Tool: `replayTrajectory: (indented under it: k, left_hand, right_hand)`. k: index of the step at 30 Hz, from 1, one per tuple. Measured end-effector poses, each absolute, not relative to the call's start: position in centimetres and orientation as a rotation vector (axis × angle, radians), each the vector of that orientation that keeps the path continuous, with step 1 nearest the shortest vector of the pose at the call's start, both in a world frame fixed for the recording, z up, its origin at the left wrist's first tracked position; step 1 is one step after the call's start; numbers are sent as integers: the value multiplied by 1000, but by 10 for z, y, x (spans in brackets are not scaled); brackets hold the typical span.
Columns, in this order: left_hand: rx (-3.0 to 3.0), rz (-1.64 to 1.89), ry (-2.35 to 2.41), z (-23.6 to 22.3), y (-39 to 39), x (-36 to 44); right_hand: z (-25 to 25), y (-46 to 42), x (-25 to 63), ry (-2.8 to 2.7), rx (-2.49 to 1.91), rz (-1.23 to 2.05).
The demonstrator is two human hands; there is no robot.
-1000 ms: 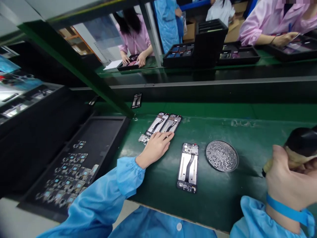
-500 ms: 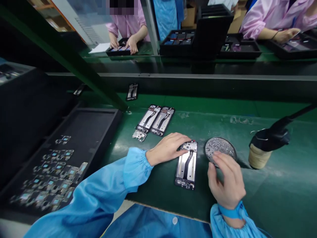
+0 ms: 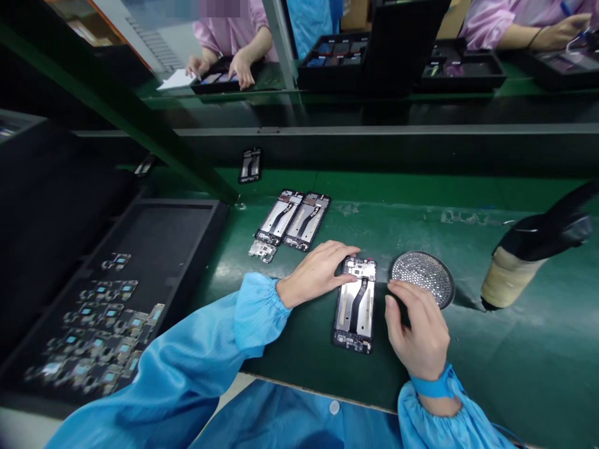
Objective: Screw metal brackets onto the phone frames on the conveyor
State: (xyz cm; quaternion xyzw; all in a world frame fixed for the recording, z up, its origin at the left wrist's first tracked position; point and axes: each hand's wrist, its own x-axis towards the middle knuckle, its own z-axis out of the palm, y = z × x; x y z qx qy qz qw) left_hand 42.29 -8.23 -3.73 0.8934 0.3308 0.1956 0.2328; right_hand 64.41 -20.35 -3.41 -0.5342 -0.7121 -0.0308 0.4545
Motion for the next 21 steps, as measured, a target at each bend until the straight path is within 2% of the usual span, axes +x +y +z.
replayTrajectory:
  k: [10,21]
  left_hand:
    - [2318,592,915,-41,-84,427]
    - [2181,598,928,-38,-85,430]
  right_hand:
    - [-38,-201,645,-1788,-1366,-62]
    - [-41,-152,654,-2211,-1616,72]
